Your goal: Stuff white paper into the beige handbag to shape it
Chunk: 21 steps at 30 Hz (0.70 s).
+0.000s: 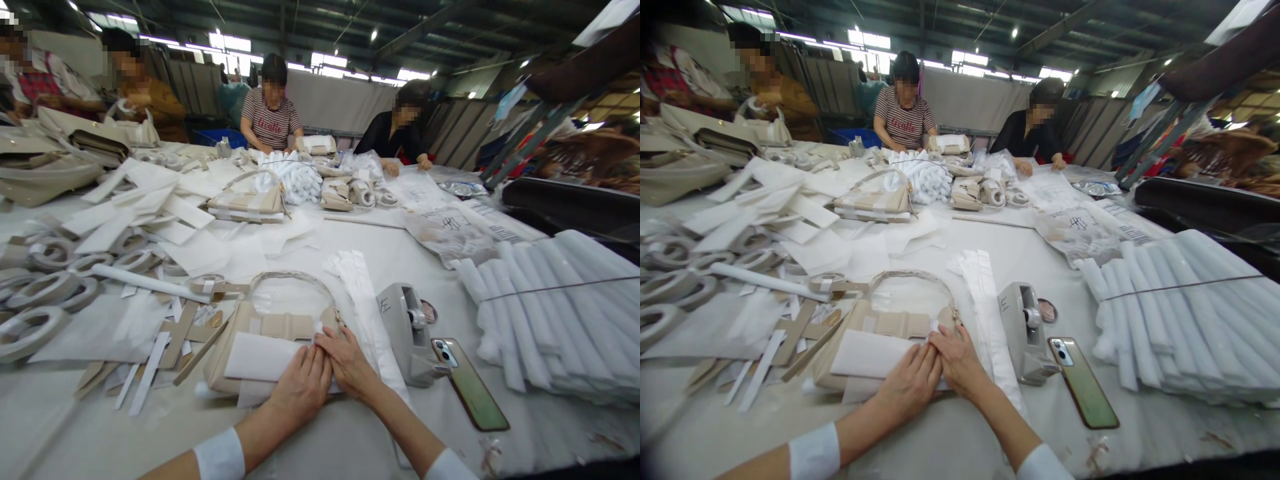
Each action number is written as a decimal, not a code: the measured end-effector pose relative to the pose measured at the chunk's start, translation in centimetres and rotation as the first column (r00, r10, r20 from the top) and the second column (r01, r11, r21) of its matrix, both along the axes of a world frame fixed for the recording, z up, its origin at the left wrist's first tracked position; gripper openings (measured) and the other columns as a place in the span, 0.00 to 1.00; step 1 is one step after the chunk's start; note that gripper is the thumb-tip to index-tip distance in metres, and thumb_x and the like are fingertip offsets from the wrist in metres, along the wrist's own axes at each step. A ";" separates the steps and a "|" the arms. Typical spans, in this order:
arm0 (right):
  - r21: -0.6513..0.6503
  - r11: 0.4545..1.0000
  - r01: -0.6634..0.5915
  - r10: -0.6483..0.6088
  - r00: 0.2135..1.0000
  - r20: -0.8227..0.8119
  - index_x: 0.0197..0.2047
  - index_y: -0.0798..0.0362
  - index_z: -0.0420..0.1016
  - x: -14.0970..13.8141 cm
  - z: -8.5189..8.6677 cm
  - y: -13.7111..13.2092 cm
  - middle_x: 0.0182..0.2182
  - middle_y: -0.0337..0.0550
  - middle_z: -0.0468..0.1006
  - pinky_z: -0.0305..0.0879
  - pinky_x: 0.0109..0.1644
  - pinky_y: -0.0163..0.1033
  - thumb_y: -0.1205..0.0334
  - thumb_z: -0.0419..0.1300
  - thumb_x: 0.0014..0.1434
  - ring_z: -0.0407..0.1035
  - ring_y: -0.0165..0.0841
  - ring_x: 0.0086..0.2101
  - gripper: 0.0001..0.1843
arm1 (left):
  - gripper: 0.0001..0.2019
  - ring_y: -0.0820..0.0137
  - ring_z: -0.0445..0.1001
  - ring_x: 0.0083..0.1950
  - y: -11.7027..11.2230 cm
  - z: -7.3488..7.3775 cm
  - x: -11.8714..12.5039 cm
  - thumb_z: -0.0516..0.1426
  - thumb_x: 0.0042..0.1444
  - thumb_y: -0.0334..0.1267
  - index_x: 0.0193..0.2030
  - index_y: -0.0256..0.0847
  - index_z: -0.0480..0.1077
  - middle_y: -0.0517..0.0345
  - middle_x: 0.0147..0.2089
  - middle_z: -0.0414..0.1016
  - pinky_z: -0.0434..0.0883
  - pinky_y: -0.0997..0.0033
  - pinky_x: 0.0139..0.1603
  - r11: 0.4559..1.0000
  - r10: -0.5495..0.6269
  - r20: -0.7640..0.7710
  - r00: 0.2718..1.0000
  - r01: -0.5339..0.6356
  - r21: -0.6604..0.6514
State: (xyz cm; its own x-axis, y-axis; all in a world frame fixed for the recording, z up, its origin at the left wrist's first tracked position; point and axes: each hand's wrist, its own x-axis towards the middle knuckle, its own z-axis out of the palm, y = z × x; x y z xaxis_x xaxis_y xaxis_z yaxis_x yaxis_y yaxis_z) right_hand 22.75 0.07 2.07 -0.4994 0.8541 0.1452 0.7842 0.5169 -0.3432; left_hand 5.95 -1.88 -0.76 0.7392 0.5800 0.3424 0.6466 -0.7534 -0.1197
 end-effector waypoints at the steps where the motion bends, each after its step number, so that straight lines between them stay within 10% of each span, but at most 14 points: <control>1: -0.025 1.000 0.003 -0.002 1.000 0.027 0.58 0.57 0.65 0.0 0.0 0.2 0.55 0.51 0.72 0.48 0.65 0.57 0.74 0.44 0.57 0.59 0.39 0.59 0.26 | 0.21 0.55 0.67 0.59 0.0 0.0 0.0 0.47 0.65 0.42 0.58 0.28 0.62 0.35 0.59 0.67 0.61 0.55 0.60 1.000 -0.003 -0.005 1.000 0.003 -0.004; 10: -0.076 0.994 0.081 -0.072 0.991 0.110 0.63 0.58 0.60 -0.2 -0.7 1.2 0.60 0.51 0.65 0.45 0.66 0.54 0.73 0.45 0.56 0.53 0.38 0.62 0.30 | 0.28 0.54 0.69 0.58 0.0 0.1 0.0 0.53 0.60 0.53 0.56 0.30 0.64 0.36 0.57 0.69 0.65 0.56 0.58 1.000 -0.001 0.007 1.000 0.001 0.013; 15: 0.023 0.966 0.257 -0.255 0.966 -0.045 0.62 0.56 0.61 1.8 1.9 -0.2 0.59 0.53 0.66 0.52 0.63 0.53 0.67 0.44 0.61 0.60 0.39 0.59 0.26 | 0.25 0.54 0.68 0.58 -0.3 -0.3 0.0 0.51 0.62 0.50 0.58 0.32 0.64 0.37 0.58 0.68 0.66 0.55 0.57 1.000 -0.015 0.018 1.000 0.014 0.023; 17: 0.066 0.856 0.513 -0.484 0.839 -0.247 0.56 0.56 0.69 4.7 3.6 -1.6 0.52 0.52 0.74 0.60 0.58 0.47 0.57 0.47 0.63 0.67 0.40 0.52 0.22 | 0.24 0.52 0.68 0.58 -0.5 -0.6 -0.1 0.51 0.63 0.48 0.58 0.31 0.63 0.36 0.59 0.67 0.66 0.53 0.57 0.999 -0.023 0.003 1.000 0.023 0.026; 21: -0.141 0.366 0.920 -0.837 0.259 -0.481 0.38 0.55 0.79 12.0 6.0 -5.3 0.33 0.49 0.81 0.68 0.40 0.42 0.44 0.55 0.55 0.73 0.42 0.35 0.23 | 0.23 0.51 0.66 0.60 -0.5 -1.5 -0.4 0.51 0.63 0.43 0.59 0.31 0.62 0.35 0.60 0.65 0.64 0.50 0.58 0.999 -0.029 -0.017 0.999 0.029 0.026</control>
State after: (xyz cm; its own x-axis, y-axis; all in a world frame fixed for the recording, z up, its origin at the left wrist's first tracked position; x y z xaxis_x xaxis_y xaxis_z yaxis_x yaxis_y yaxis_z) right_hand 34.77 -5.20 8.10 0.6988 0.6718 0.2457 0.5783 -0.3284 -0.7468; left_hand 5.58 -2.37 -2.30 0.7612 0.5493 0.3447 0.6224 -0.7681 -0.1506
